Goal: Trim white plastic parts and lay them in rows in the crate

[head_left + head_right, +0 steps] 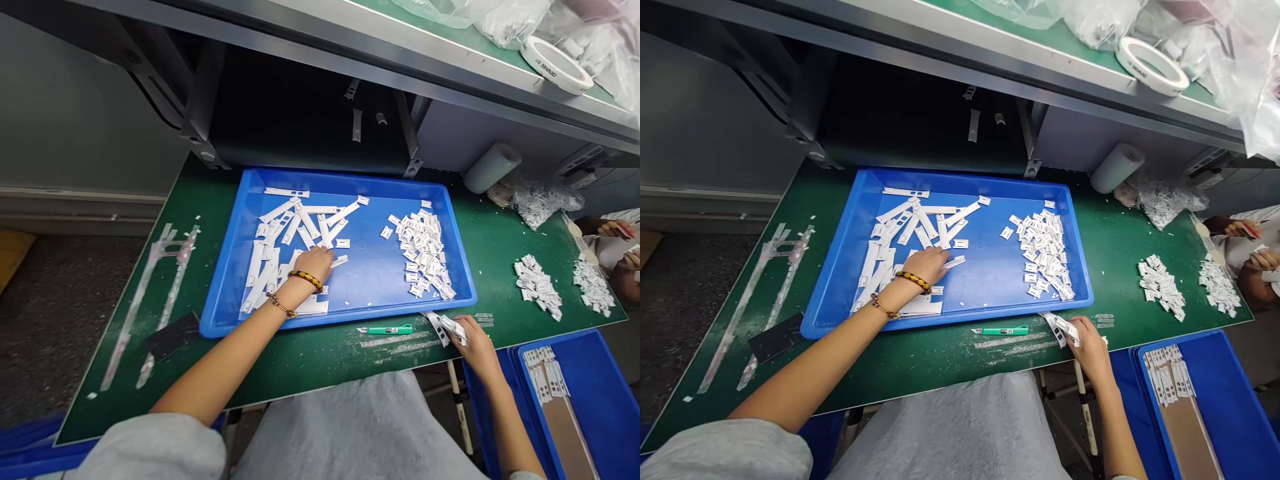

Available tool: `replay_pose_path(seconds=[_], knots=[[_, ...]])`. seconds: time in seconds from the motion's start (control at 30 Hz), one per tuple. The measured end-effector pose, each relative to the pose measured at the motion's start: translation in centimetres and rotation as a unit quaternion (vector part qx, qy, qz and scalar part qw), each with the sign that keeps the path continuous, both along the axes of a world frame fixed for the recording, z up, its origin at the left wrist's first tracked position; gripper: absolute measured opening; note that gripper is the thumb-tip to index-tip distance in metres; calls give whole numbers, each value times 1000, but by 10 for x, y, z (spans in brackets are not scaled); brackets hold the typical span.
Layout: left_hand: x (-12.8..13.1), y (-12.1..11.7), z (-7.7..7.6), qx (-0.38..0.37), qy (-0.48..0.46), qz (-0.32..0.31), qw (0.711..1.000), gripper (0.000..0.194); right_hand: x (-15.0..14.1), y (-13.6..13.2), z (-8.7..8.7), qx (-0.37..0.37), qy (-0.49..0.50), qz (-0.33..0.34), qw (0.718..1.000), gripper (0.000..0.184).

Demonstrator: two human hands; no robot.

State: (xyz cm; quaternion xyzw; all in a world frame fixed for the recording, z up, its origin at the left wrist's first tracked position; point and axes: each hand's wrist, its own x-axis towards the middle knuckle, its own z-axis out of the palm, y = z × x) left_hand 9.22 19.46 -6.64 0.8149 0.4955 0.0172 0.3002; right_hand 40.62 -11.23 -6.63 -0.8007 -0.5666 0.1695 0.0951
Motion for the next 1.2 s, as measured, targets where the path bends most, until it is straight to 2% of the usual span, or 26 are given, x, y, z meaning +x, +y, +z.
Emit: replay_pose_path(seconds=[0.07, 0.17, 0.23, 0.3, 0.37, 0.47, 0.53, 0.63, 0.73, 0.87, 0.97, 1.03, 1.1, 1.17, 1.2], knots=[[3, 1, -3, -23, -29, 23, 999, 4, -1, -3, 14, -11, 46, -13, 999, 17], [-1, 1, -1, -74, -97, 56, 991, 15, -17, 1, 35, 12, 169, -53, 984, 19], [-7, -2, 6, -107, -145, 68, 981, 25, -38, 14, 42, 74, 258, -94, 959, 22], [-13, -6, 15, -149, -208, 91, 963, 35, -64, 35, 42, 146, 341, -144, 917, 28], [-17, -13, 26, -223, -304, 139, 916, 42, -92, 62, 38, 194, 421, -185, 866, 32], [-21, -23, 40, -319, -424, 212, 821, 48, -130, 105, 34, 226, 526, -218, 791, 32], [-22, -29, 47, -322, -442, 229, 806, 48, -149, 127, 36, 224, 583, -193, 756, 32], [-24, -38, 51, -294, -434, 233, 819, 46, -168, 149, 44, 216, 619, -154, 739, 32], [-23, -48, 52, -263, -410, 201, 850, 38, -179, 161, 52, 209, 605, -147, 755, 28], [-16, -65, 53, -233, -336, 45, 911, 29, -187, 166, 54, 192, 540, -112, 812, 35], [-13, -68, 53, -217, -289, -51, 931, 28, -183, 164, 49, 193, 515, -107, 829, 27], [-13, -58, 50, -200, -258, -91, 941, 30, -176, 162, 44, 232, 513, -132, 816, 26], [-10, -38, 44, -150, -224, -96, 958, 36, -169, 161, 38, 287, 507, -157, 797, 26], [0, -10, 35, -68, -183, -58, 979, 31, -165, 160, 32, 321, 494, -179, 788, 26], [7, 6, 29, -2, -138, -9, 990, 28, -164, 161, 29, 326, 489, -188, 787, 26]])
